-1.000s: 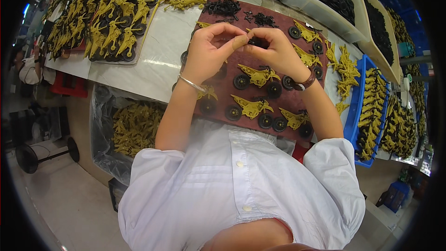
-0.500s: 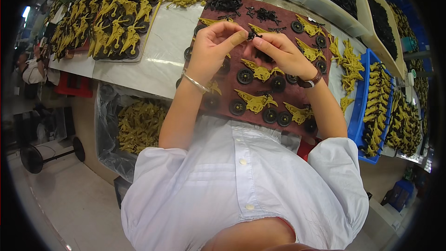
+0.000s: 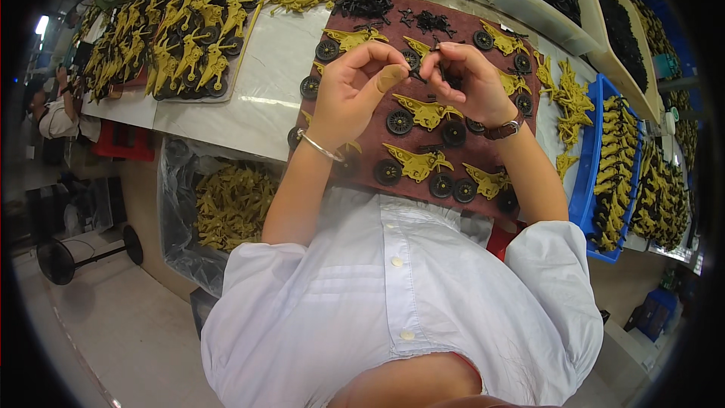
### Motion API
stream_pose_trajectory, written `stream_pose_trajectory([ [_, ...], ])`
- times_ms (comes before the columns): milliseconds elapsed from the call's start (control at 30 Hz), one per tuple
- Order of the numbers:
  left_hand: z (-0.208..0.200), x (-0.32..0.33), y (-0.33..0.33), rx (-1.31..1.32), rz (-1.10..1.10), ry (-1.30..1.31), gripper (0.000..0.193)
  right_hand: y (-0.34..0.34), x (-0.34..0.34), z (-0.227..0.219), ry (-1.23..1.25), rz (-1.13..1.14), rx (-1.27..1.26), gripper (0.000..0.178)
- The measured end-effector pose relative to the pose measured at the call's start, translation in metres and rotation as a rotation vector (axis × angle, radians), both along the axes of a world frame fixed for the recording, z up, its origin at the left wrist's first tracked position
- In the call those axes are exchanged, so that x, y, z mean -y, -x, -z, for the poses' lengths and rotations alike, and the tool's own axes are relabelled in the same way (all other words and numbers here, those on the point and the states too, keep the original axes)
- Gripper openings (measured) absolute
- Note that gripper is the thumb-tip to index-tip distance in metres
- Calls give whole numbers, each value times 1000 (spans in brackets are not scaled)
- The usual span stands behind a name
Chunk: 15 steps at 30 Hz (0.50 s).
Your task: The person assembles toy motorcycles by hand, attaching handlebars to motorcycle frames placed on a mat, and then taking wheels from a container and mounting them onto each frame.
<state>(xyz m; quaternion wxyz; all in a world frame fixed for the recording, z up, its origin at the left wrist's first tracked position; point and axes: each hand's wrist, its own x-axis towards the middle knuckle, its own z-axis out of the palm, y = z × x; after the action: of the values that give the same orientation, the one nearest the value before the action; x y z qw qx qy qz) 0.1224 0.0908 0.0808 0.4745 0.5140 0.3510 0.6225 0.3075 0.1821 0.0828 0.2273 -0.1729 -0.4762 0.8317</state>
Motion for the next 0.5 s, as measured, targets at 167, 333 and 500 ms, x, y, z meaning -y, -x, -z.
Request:
stream_pose_trajectory([
  [167,7,-4,6,55,3,25,15,8,-2,4,86,-60,-149,46],
  [333,13,-7,14,79,16,56,15,24,-5,3,137,-6,56,46],
  [500,20,-7,31,260,111,189,18,34,-6,2,88,24,-64,41],
])
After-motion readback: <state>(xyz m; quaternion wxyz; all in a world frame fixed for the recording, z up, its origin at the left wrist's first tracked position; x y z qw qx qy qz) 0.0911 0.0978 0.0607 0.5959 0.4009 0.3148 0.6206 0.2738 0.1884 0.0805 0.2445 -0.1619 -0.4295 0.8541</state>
